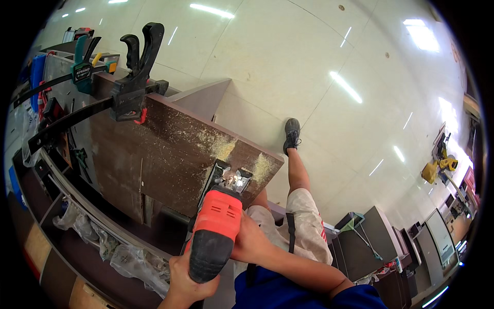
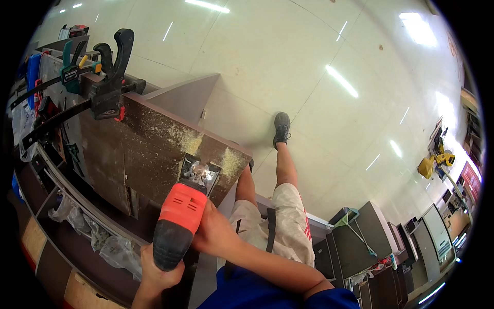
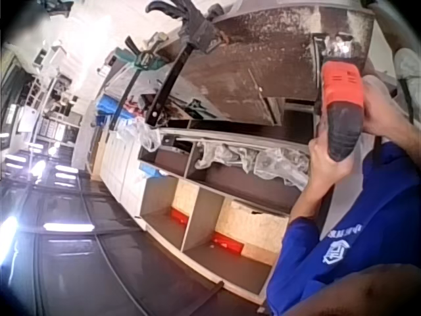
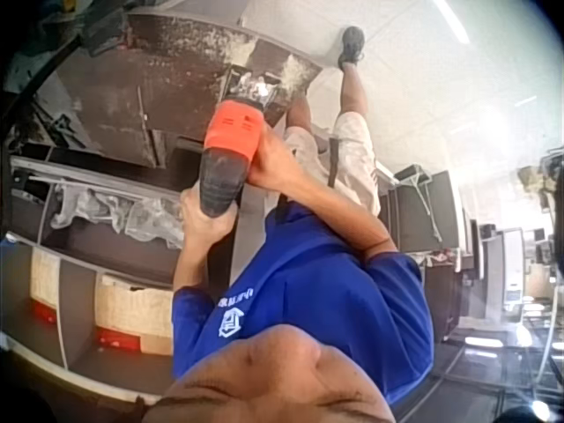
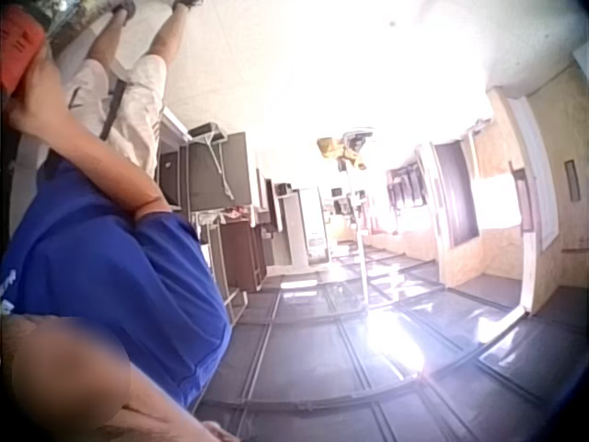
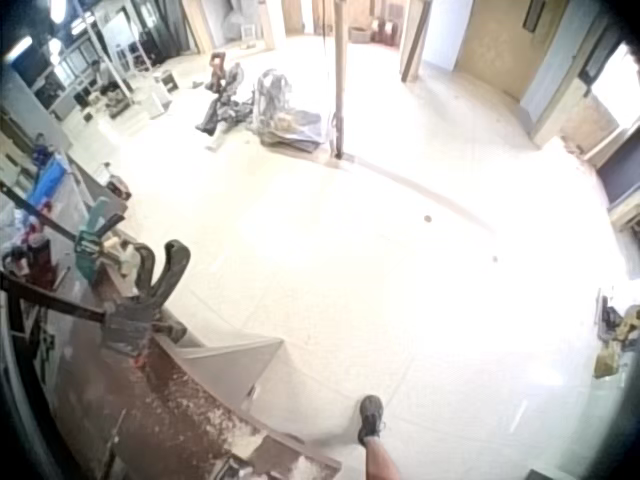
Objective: The person uses a jigsaw to cut a rectangular piece of wood clamped to a workbench. They guide the tool along a marked line, producing sawdust as the cut progresses.
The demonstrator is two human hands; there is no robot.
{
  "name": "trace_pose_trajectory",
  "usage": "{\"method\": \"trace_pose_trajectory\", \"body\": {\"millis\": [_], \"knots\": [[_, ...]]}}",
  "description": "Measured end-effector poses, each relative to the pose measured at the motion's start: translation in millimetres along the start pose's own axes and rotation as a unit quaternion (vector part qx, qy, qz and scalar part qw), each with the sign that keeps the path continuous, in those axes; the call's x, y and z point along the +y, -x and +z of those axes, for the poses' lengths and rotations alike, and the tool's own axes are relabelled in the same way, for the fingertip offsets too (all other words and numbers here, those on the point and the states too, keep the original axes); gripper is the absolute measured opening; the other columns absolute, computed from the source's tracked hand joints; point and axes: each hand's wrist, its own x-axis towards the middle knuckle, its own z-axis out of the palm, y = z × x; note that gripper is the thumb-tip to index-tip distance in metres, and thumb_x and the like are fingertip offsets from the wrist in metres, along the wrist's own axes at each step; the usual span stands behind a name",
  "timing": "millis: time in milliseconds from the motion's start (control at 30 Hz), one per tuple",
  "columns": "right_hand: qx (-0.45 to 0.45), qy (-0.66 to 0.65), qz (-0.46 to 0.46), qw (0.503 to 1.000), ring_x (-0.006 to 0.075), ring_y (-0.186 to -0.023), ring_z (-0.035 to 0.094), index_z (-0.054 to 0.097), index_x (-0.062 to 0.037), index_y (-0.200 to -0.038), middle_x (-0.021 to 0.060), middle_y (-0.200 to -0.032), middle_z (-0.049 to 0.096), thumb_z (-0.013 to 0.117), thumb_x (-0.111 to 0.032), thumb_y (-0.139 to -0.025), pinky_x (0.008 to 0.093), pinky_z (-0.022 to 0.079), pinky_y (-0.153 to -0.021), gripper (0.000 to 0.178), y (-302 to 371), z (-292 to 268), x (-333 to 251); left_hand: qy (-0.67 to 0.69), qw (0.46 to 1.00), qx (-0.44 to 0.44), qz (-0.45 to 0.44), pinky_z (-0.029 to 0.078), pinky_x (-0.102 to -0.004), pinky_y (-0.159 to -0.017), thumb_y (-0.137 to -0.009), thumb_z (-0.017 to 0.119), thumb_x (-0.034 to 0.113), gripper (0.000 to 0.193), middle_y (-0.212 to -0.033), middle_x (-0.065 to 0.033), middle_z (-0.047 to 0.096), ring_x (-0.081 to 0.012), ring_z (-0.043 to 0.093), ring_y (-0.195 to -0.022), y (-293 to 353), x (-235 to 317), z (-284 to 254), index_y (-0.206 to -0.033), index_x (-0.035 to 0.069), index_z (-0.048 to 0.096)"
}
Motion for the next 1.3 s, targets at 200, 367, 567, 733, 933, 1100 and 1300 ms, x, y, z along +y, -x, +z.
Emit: {"method": "trace_pose_trajectory", "body": {"millis": [200,367,567,733,933,1100,1300], "knots": [[-0.011,-0.025,0.035,0.999,0.0408,-0.132,0.051,0.056,-0.0077,-0.138,0.0207,-0.142,0.053,0.082,-0.023,-0.079,0.0475,0.046,-0.107,0.067,-1,-2,-2,0.005,1.000,0.000,0.001,0.056,-0.0344,-0.062,-0.065,0.074,0.009,0.031,-0.070,-0.0106,0.068,-0.0258,0.071,-0.061,0,1,0,-0.094,0.001,0.068],[-0.005,-0.024,0.032,0.999,0.0410,-0.132,0.051,0.056,-0.0074,-0.138,0.0208,-0.142,0.053,0.082,-0.023,-0.079,0.0476,0.046,-0.108,0.067,-1,-2,-1,0.020,0.999,0.031,0.009,0.051,-0.0334,-0.056,-0.067,0.067,0.004,0.012,-0.063,-0.0103,0.063,-0.0246,0.064,-0.053,-7,14,5,-0.078,0.003,0.063],[-0.002,-0.025,0.022,0.999,0.0410,-0.132,0.051,0.056,-0.0070,-0.138,0.0209,-0.141,0.053,0.082,-0.023,-0.078,0.0483,0.046,-0.108,0.067,-2,-3,0,0.007,1.000,-0.006,-0.001,0.056,-0.0342,-0.063,-0.065,0.074,0.010,0.032,-0.071,-0.0102,0.069,-0.0250,0.072,-0.062,-3,4,-1,-0.095,0.002,0.068],[-0.006,-0.029,0.027,0.999,0.0411,-0.131,0.052,0.056,-0.0071,-0.137,0.0208,-0.141,0.054,0.082,-0.024,-0.078,0.0481,0.046,-0.108,0.067,-4,-4,-2,0.004,1.000,0.000,0.006,0.056,-0.0342,-0.063,-0.065,0.075,0.010,0.032,-0.070,-0.0101,0.069,-0.0246,0.072,-0.062,-3,5,-1,-0.095,0.001,0.069],[-0.005,-0.018,0.021,1.000,0.0402,-0.130,0.053,0.059,-0.0079,-0.134,0.0188,-0.139,0.057,0.080,-0.022,-0.081,0.0474,0.046,-0.107,0.059,-5,-6,-2,0.005,1.000,-0.008,-0.007,0.056,-0.0349,-0.064,-0.064,0.075,0.011,0.035,-0.071,-0.0116,0.069,-0.0261,0.073,-0.064,-6,8,-1,-0.097,0.000,0.070],[-0.020,-0.021,0.014,0.999,0.0385,-0.128,0.054,0.062,-0.0090,-0.131,0.0167,-0.136,0.059,0.078,-0.021,-0.083,0.0464,0.046,-0.107,0.052,-7,-5,4,0.017,1.000,0.003,-0.015,0.055,-0.0340,-0.062,-0.066,0.073,0.008,0.027,-0.069,-0.0111,0.068,-0.0229,0.070,-0.063,-6,9,0,-0.091,0.000,0.068],[-0.018,-0.019,0.008,1.000,0.0400,-0.128,0.054,0.058,-0.0084,-0.134,0.0185,-0.137,0.056,0.078,-0.019,-0.082,0.0463,0.046,-0.106,0.057,-8,-10,-1,0.014,0.999,0.030,-0.005,0.050,-0.0319,-0.056,-0.068,0.069,0.004,0.013,-0.064,-0.0084,0.063,-0.0154,0.061,-0.054,-11,22,5,-0.079,0.002,0.064]]}}
